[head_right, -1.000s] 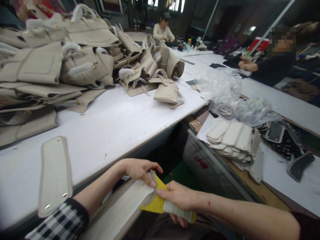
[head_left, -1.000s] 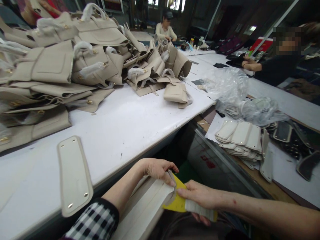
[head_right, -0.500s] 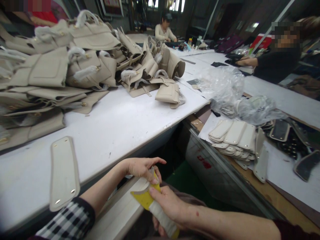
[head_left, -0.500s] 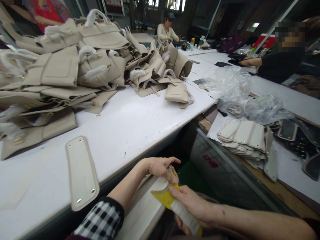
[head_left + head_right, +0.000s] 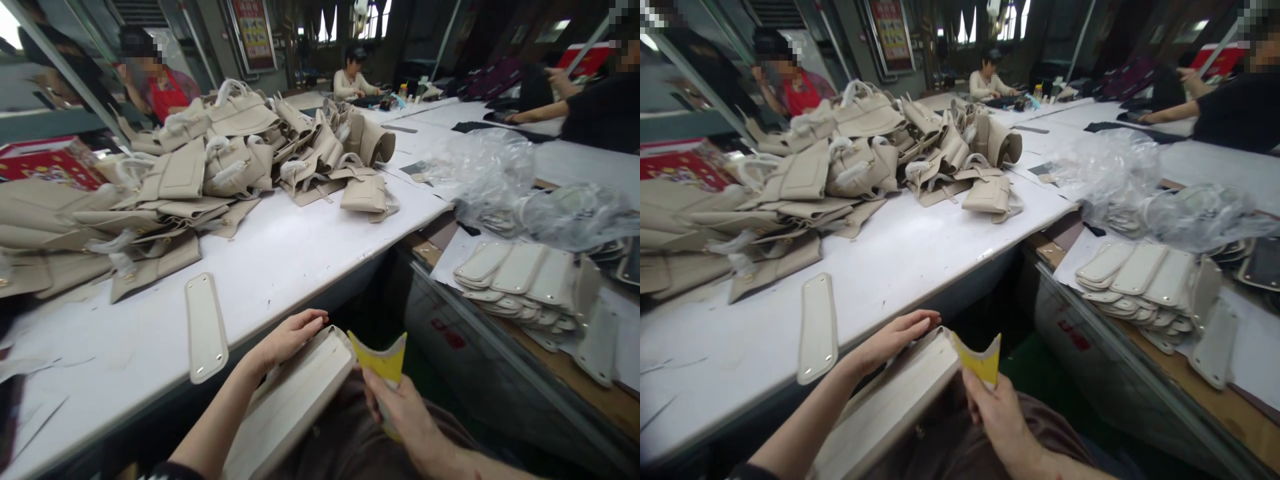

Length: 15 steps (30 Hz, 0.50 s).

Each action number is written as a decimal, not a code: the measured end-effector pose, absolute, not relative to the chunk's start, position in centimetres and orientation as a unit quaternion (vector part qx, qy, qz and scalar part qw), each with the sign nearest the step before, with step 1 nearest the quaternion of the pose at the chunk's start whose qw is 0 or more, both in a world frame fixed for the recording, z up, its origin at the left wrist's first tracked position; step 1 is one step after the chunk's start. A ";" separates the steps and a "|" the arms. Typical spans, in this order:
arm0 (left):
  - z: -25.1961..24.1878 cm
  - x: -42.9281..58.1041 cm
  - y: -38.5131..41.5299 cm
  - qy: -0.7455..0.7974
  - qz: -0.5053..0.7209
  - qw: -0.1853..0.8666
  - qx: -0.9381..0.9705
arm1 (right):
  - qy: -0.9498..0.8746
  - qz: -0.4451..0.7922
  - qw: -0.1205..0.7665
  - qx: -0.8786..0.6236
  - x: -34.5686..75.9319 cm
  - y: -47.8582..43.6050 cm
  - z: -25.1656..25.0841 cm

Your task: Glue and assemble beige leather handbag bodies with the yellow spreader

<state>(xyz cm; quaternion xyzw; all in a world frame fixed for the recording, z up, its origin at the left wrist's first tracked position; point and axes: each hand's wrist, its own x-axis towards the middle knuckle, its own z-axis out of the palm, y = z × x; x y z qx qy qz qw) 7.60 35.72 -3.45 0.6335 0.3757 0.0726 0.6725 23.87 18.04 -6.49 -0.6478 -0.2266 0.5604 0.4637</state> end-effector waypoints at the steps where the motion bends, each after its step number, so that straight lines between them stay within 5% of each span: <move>1: -3.3 7.2 35.2 0.390 0.068 0.656 0.642 | -0.215 0.533 0.485 -0.659 24.1 18.6 -6.8; 10: -4.3 7.2 33.5 0.386 0.058 0.619 0.681 | -0.169 0.668 0.440 -0.575 24.0 23.4 -10.3; 15: -4.5 7.2 33.6 0.390 0.042 0.624 0.676 | -0.143 0.802 0.305 -0.493 25.1 28.5 -12.8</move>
